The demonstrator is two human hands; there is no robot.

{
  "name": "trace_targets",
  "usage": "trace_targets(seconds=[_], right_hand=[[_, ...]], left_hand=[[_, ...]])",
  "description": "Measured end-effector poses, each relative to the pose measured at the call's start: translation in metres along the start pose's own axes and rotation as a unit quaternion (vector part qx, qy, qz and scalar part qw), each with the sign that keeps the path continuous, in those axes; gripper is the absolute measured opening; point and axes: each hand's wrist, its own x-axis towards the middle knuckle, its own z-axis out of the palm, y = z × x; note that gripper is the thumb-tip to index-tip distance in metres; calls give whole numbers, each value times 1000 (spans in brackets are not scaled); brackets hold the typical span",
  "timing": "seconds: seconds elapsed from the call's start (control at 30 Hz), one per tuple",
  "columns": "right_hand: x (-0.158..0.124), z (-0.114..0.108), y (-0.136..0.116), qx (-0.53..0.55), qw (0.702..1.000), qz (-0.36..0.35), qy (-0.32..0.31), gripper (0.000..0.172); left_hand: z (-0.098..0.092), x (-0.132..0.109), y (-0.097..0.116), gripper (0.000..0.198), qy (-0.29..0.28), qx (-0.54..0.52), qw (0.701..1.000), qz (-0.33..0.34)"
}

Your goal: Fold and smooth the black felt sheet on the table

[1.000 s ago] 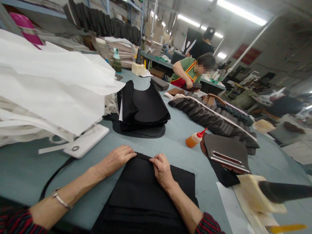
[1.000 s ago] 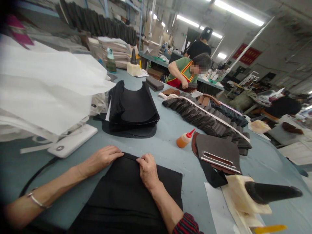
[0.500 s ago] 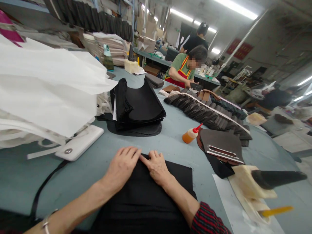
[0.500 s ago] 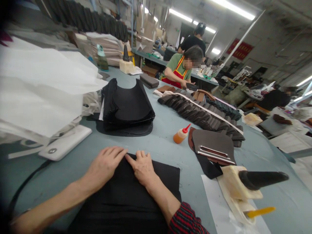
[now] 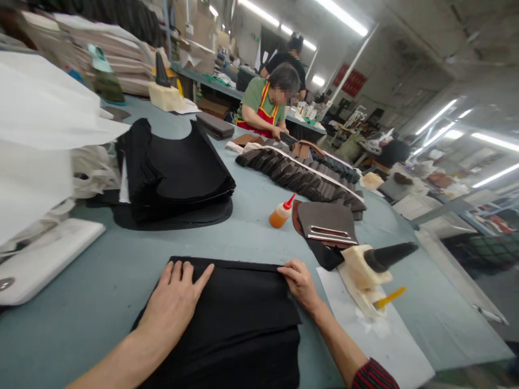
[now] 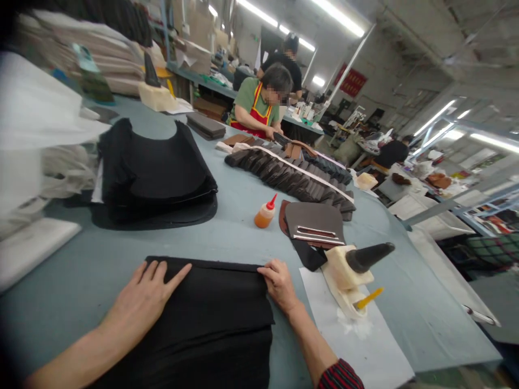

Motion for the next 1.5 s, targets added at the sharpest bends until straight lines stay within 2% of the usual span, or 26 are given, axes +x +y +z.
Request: trace_targets(seconds=[0.17,0.33,0.43,0.53,0.6,0.67,0.73,0.8,0.87,0.97,1.03,1.17,1.33,1.5], right_hand=[[-8,1,3,22,1000,10,-8,26],[-9,-2,6,16,1000,14,-19,27],[-1,-9,5,35,998,58,18,29],[19,-10,-8,86,990,103,47,27],[36,-4,-22,97,992,80,0,23],[50,7,-36,68,994,24,-78,30],[56,18,-41,36,991,-24,-127,31],[51,25,-37,35,992,-33,-120,23],[37,24,-24,50,996,-14,-77,20],[14,14,-6,58,998,8,-21,23],[3,6,0,46,999,3,-8,24],[-6,0,-2,1,1000,-20,-18,29],[-9,-2,-3,-51,997,-46,-43,28],[-7,-7,-6,-77,993,-59,-63,25]], left_hand=[[-4,13,18,49,27,9,997,65],[-11,20,34,61,3,24,998,63],[-10,18,36,58,11,37,997,59],[-7,15,36,57,22,59,996,62],[-6,14,36,56,24,71,995,62],[-7,14,36,56,22,76,995,61],[-8,14,36,55,16,76,995,57],[-9,14,36,56,6,70,996,50],[-8,14,36,56,-1,61,997,41],[-7,14,36,57,3,34,999,37],[-6,15,36,56,9,10,999,40],[-11,20,42,51,12,-1,997,70],[-23,29,55,61,-18,20,996,87],[-32,37,75,50,-1,34,993,109]])
